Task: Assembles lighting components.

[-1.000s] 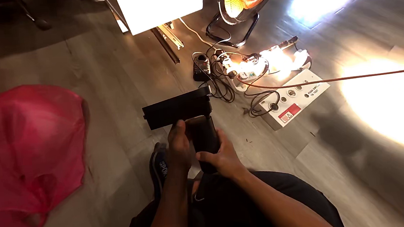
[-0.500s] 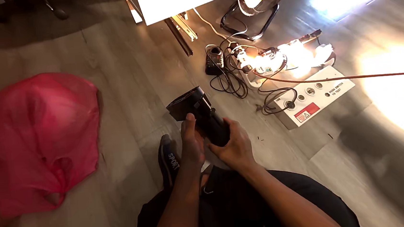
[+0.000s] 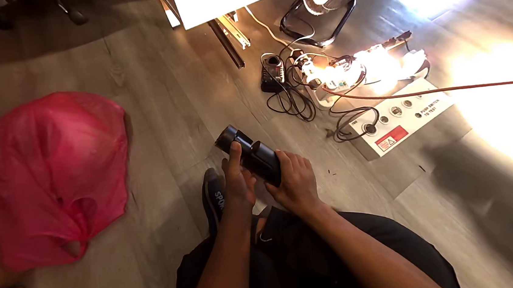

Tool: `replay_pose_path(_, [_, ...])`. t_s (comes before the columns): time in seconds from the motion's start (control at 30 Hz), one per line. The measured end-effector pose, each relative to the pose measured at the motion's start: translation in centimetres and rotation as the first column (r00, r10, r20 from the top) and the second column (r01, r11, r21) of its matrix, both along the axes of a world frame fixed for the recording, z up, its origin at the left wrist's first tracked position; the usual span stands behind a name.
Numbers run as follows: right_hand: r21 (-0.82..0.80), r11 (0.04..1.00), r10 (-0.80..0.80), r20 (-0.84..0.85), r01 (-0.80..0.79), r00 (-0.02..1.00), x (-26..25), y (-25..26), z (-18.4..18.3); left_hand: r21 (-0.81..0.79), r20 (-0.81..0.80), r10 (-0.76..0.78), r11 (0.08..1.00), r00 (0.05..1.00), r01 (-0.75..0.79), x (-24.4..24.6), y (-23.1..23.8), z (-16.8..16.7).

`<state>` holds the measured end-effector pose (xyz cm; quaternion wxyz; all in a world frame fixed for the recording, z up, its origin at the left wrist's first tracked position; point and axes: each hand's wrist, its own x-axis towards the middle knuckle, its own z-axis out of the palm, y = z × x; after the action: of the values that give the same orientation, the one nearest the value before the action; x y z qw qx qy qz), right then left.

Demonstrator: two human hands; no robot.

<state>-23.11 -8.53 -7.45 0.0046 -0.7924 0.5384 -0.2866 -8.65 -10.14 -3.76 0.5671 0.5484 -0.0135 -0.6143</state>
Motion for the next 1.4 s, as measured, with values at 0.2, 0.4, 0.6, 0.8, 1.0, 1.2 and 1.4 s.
replay_pose_path(0.2, [0.043,0.999,-0.019,-0.024,0.02,1.0,0.0,0.1,-0.3,-0.043,0.353,0.075,0.997,0.933,-0.063,1.6,-0.7,-0.1])
replay_pose_path(0.4, [0.059,0.998,-0.024,0.007,0.024,1.0,0.2,-0.1,-0.5,-0.242,0.424,0.074,0.97,0.903,0.034,1.6,-0.7,0.3])
replay_pose_path(0.6, [-0.003,1.0,-0.014,0.025,0.014,1.0,-0.1,-0.4,-0.2,-0.382,0.513,0.142,0.921,0.847,0.077,1.4,-0.4,0.2])
replay_pose_path(0.8, [0.021,0.998,-0.062,0.051,0.061,0.997,-0.5,-0.8,0.0,-0.444,0.518,0.098,0.88,0.85,0.169,2.0,-0.3,0.1])
replay_pose_path(1.0, [0.03,0.996,-0.083,0.083,0.081,0.993,-0.6,-1.0,0.3,-0.467,0.52,0.05,0.853,0.853,0.235,2.4,-0.4,-0.1])
replay_pose_path(1.2, [0.047,0.996,-0.085,0.095,0.08,0.992,-0.6,-0.9,0.2,-0.464,0.526,0.009,0.841,0.85,0.279,3.1,-0.4,-0.2])
replay_pose_path(1.4, [0.081,0.993,-0.097,0.118,0.087,0.988,-0.7,-0.9,0.2,-0.467,0.55,-0.02,0.821,0.835,0.328,3.2,-0.4,-0.1])
